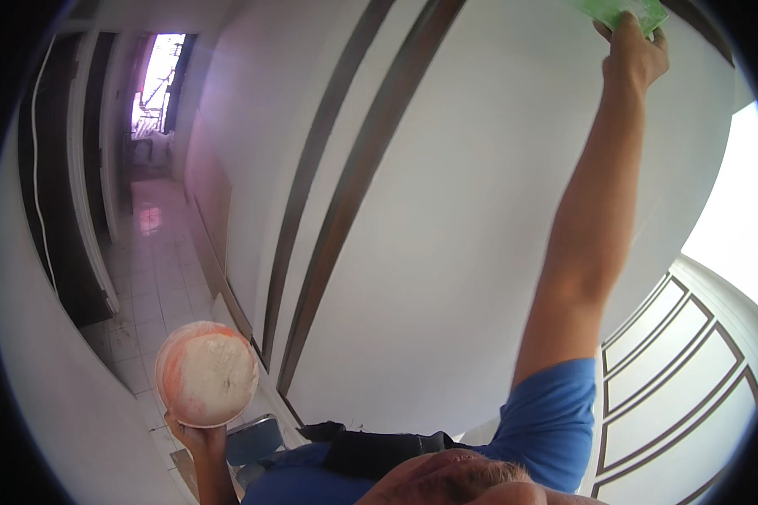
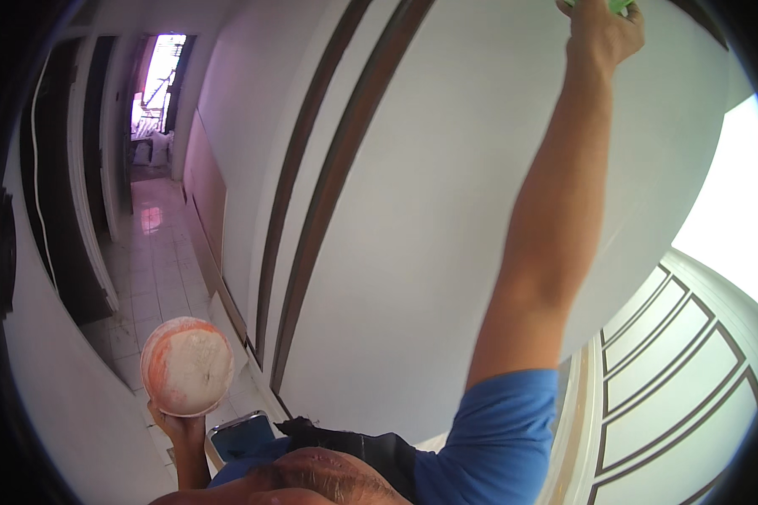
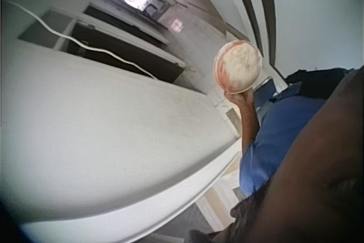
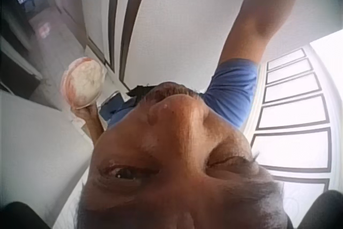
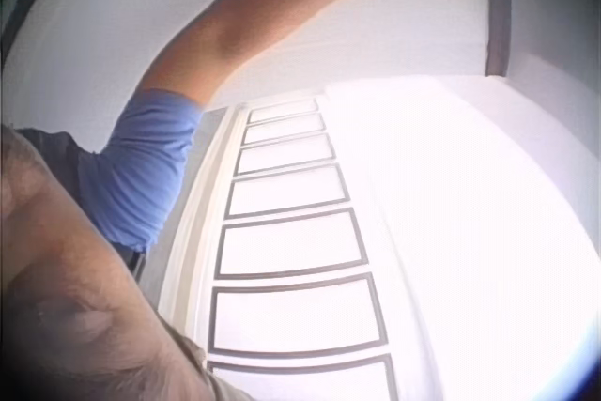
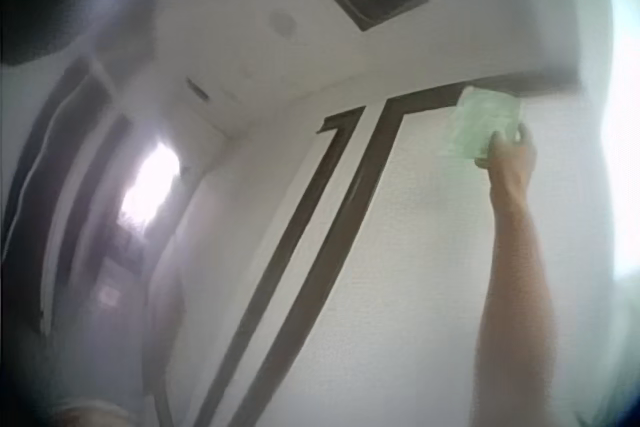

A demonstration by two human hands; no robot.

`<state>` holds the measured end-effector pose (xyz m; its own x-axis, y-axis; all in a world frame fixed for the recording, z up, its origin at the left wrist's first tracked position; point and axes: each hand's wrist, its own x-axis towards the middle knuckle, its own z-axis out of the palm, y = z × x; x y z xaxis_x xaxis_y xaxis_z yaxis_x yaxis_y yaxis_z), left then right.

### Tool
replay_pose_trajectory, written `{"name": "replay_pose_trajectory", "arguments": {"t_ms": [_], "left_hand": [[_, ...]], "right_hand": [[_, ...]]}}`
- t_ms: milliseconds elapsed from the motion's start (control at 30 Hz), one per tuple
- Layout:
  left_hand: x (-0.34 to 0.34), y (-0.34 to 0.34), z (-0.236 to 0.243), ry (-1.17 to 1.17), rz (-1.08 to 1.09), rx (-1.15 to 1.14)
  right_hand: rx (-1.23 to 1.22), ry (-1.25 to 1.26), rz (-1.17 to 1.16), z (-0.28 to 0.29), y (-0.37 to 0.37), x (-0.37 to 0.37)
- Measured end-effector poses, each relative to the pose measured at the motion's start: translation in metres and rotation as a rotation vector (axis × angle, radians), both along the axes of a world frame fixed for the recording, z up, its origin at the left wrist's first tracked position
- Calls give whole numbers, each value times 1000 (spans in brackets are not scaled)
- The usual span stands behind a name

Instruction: The person scoops a white powder from a bag into a red bowl, mixes it with a green trowel, and applies the mixture to a curved ceiling surface. The person moves from a storage area to a staircase and continues applying the material to the ceiling.

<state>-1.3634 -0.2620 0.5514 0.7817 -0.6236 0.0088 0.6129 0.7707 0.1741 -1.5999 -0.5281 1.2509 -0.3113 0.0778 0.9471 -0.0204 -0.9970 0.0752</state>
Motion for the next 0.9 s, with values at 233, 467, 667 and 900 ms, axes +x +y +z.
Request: {"name": "replay_pose_trajectory", "arguments": {"t_ms": [233,467,667,900], "left_hand": [[-27,-28,57,-58,-99,-46],[-52,-55,61,-110,-188,-84],[-51,-73,55,-49,-328,-46],[-45,-99,77,-86,-499,-132]], "right_hand": [[247,33,654,-183,29,40],[593,115,880,-305,33,17],[622,38,570,-344,39,-10],[599,214,226,-372,80,-43]]}}
